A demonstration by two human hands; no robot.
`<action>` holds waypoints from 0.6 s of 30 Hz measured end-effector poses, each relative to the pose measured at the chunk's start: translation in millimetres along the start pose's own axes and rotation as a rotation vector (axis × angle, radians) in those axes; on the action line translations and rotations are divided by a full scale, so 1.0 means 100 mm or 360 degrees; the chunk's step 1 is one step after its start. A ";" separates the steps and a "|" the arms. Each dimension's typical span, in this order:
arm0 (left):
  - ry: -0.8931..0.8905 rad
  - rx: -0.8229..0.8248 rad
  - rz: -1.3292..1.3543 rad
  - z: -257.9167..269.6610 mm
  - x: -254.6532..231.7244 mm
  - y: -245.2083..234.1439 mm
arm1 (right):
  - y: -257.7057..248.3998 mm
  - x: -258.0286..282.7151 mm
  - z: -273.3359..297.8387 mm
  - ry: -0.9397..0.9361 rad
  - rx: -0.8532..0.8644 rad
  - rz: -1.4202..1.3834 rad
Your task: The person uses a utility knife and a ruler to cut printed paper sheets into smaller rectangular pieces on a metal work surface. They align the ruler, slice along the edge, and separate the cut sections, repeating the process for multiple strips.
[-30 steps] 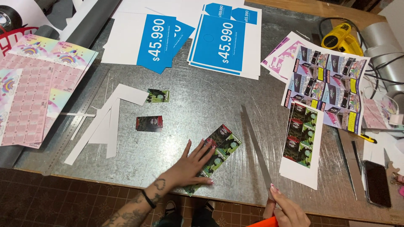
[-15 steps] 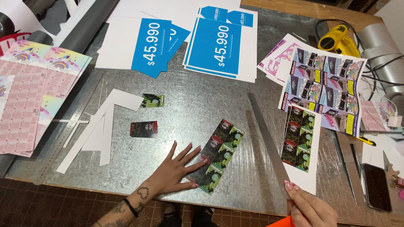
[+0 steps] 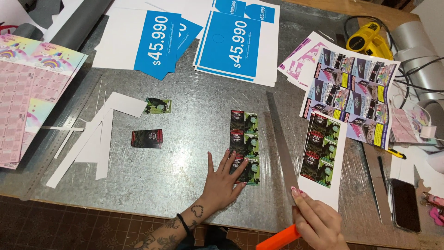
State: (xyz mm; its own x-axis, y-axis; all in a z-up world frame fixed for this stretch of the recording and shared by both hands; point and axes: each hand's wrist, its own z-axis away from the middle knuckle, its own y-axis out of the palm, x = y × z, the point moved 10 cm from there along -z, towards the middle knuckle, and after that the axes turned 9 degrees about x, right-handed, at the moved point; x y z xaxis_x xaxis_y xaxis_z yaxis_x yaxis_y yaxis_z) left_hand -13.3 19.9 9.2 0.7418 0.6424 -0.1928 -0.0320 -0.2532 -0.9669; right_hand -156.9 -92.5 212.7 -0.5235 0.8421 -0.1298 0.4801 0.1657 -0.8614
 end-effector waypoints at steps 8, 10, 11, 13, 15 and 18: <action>0.0087 0.0107 0.0291 -0.10 0.10 -0.14 | 0.56 0.01 0.21 -0.0229 -0.0306 -0.0122; 0.0122 0.0104 0.0368 -0.10 0.17 -0.23 | 0.79 0.01 0.27 -0.0247 -0.0384 -0.0190; 0.0092 0.0198 0.0590 -0.13 0.24 -0.20 | 0.93 0.02 0.31 -0.0264 -0.0413 -0.0185; 0.0048 0.0286 0.0813 -0.13 0.32 -0.18 | 1.07 0.05 0.30 -0.0293 -0.0441 -0.0190; -0.0260 0.0134 0.1222 -0.07 0.57 -0.19 | 1.10 0.13 0.20 -0.0339 -0.0421 -0.0230; -0.0289 0.0086 0.1238 -0.07 0.60 -0.21 | 1.18 0.26 0.14 -0.0306 -0.0221 -0.0286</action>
State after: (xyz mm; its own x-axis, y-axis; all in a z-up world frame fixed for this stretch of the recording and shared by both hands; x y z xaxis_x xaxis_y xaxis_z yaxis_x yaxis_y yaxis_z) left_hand 36.9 58.8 19.4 0.3729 0.4049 -0.8349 -0.5310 -0.6447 -0.5499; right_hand -123.5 -58.2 100.9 -0.7261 0.6825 -0.0832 0.4524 0.3830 -0.8054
